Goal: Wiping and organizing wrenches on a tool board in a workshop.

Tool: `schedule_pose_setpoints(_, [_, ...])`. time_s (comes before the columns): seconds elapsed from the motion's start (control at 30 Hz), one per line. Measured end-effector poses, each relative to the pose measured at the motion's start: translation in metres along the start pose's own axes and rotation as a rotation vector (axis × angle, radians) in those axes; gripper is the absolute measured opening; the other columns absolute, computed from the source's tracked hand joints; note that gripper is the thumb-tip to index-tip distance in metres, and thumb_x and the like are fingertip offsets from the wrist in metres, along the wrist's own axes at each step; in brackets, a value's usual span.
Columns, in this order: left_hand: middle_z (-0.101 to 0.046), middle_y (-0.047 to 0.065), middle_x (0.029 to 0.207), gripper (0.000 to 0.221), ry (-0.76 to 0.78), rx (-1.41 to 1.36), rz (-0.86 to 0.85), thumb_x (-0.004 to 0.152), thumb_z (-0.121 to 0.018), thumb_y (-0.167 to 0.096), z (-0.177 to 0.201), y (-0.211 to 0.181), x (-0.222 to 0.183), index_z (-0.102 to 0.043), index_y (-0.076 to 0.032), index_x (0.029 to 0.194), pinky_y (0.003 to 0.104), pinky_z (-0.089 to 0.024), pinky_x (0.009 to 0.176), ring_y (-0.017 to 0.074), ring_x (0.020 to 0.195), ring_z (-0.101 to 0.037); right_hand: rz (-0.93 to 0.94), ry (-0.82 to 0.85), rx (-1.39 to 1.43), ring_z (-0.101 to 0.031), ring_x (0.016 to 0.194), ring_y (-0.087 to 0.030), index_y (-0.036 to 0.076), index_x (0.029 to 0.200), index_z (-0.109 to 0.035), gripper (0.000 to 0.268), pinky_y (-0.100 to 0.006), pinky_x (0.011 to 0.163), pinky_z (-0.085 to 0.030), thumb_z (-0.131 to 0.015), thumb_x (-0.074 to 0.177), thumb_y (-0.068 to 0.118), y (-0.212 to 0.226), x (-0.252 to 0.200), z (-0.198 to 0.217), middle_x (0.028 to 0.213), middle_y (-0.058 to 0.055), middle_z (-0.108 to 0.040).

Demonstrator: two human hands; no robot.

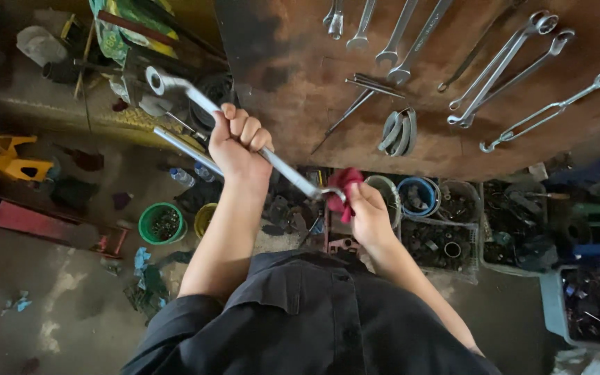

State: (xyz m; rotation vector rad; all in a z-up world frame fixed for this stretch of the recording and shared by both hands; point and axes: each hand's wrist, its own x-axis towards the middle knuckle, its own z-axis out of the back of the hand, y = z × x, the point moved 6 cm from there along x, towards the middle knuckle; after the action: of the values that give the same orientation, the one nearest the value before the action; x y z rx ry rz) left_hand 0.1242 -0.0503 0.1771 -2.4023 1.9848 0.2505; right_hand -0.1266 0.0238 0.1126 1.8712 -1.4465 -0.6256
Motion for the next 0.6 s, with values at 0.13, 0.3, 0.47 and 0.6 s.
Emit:
schedule_pose_setpoints(0.13, [-0.031,-0.006,0.063,0.042,0.477,0.261,0.178,0.115,-0.038,-0.038,-0.041,0.009,-0.023,-0.053,-0.012,0.087,0.026,-0.022,0.042,0.009,0.049,-0.025,-0.355,0.137,-0.671,-0.056,0.074,-0.013,0.001,0.114,-0.068,0.03,-0.031,0.068,-0.045,-0.047,0.108,0.021,-0.013,0.002,-0.022,0.086,-0.001,-0.066])
schedule_pose_setpoints(0.3, [-0.041,0.007,0.063,0.038,1.055,0.414,0.48,0.109,-0.056,-0.036,-0.081,0.047,-0.076,-0.054,-0.007,0.083,0.037,-0.031,0.047,0.0226,0.05,-0.038,-0.232,0.344,-1.342,-0.057,0.075,-0.011,-0.002,0.093,-0.068,0.036,-0.032,0.069,-0.045,-0.055,0.105,0.03,-0.034,0.013,-0.02,0.077,-0.003,-0.061])
schedule_pose_setpoints(0.47, [-0.045,0.007,0.061,0.045,1.062,0.476,0.609,0.104,-0.063,-0.038,-0.078,0.061,-0.087,-0.053,-0.003,0.078,0.036,-0.031,0.046,0.0195,0.049,-0.043,-0.465,0.196,-1.062,-0.05,0.067,-0.011,-0.002,0.093,-0.069,0.035,-0.031,0.06,-0.043,-0.053,0.105,0.027,-0.045,0.008,0.003,0.071,-0.003,-0.059])
schedule_pose_setpoints(0.6, [-0.039,0.0,0.064,0.041,0.992,0.384,0.452,0.107,-0.059,-0.041,-0.083,0.04,-0.075,-0.05,-0.009,0.083,0.031,-0.027,0.047,0.014,0.05,-0.035,-0.443,0.05,-0.759,-0.048,0.067,-0.01,0.004,0.106,-0.073,0.033,-0.028,0.06,-0.039,-0.05,0.107,0.028,-0.028,-0.007,-0.002,0.077,0.002,-0.06])
